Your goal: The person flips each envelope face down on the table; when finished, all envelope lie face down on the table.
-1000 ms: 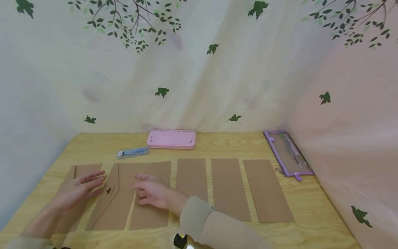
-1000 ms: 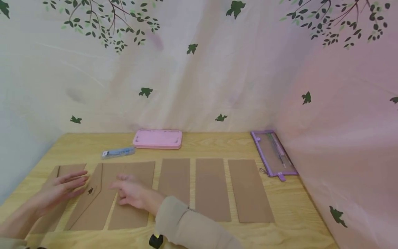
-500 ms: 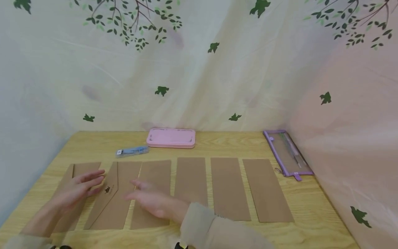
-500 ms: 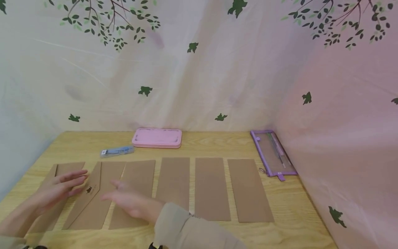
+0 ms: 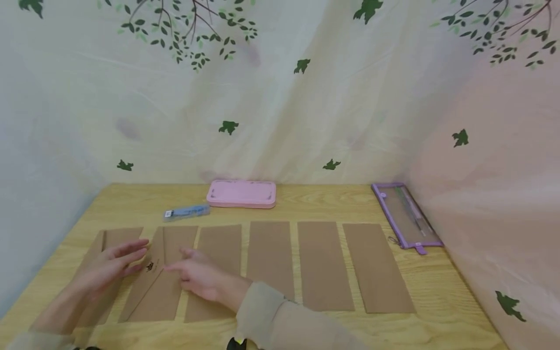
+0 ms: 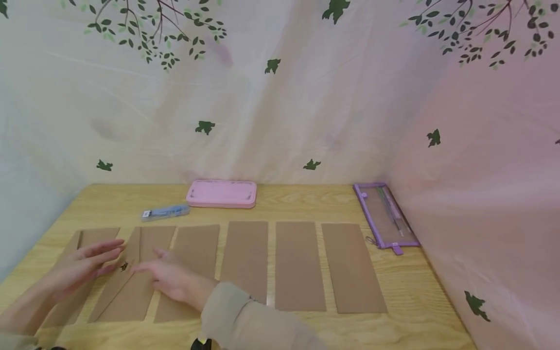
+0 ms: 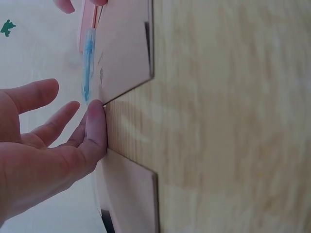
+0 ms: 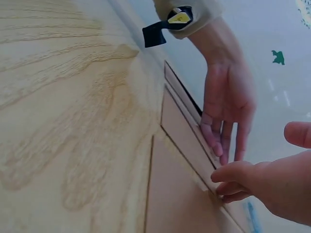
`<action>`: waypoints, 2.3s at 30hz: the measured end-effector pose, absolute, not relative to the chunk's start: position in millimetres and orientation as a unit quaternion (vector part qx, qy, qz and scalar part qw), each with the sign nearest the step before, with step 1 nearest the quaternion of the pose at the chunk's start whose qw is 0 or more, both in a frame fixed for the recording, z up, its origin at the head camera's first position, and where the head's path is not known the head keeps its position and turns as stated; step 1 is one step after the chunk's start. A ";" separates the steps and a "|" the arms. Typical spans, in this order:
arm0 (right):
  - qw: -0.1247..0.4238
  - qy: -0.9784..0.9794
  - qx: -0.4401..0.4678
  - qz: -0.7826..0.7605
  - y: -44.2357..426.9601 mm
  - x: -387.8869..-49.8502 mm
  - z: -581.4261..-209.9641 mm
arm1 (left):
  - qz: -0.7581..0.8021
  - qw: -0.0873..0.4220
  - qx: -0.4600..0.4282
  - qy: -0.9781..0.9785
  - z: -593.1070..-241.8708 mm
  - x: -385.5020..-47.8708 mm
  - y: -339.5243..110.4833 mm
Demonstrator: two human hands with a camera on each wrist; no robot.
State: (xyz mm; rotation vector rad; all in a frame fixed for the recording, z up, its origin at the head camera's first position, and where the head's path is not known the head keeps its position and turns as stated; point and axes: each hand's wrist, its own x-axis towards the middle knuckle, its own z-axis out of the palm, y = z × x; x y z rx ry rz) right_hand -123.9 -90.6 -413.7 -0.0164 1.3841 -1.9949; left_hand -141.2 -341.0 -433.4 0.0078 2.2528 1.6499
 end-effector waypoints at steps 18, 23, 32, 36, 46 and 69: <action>0.374 0.511 -0.007 -0.774 -86.7 -134.4 -421.1 | 0.582 0.165 -0.006 0.797 -435.4 -140.9 -342.9; 0.374 0.503 -0.006 -0.779 -88.5 -136.7 -426.4 | 0.572 0.172 -0.009 0.802 -432.1 -142.2 -343.7; 0.383 0.508 -0.014 -0.772 -83.1 -139.5 -425.5 | 0.558 0.205 -0.004 0.804 -430.7 -147.1 -343.4; 0.392 0.503 -0.019 -0.770 -81.6 -141.7 -424.6 | 0.543 0.211 -0.006 0.812 -431.1 -148.9 -345.0; 0.405 0.491 -0.018 -0.771 -79.3 -143.9 -425.8 | 0.548 0.220 -0.009 0.807 -431.3 -151.9 -347.4; 0.422 0.496 -0.033 -0.758 -79.2 -145.6 -419.9 | 0.631 0.273 0.011 0.726 -425.0 -166.2 -371.8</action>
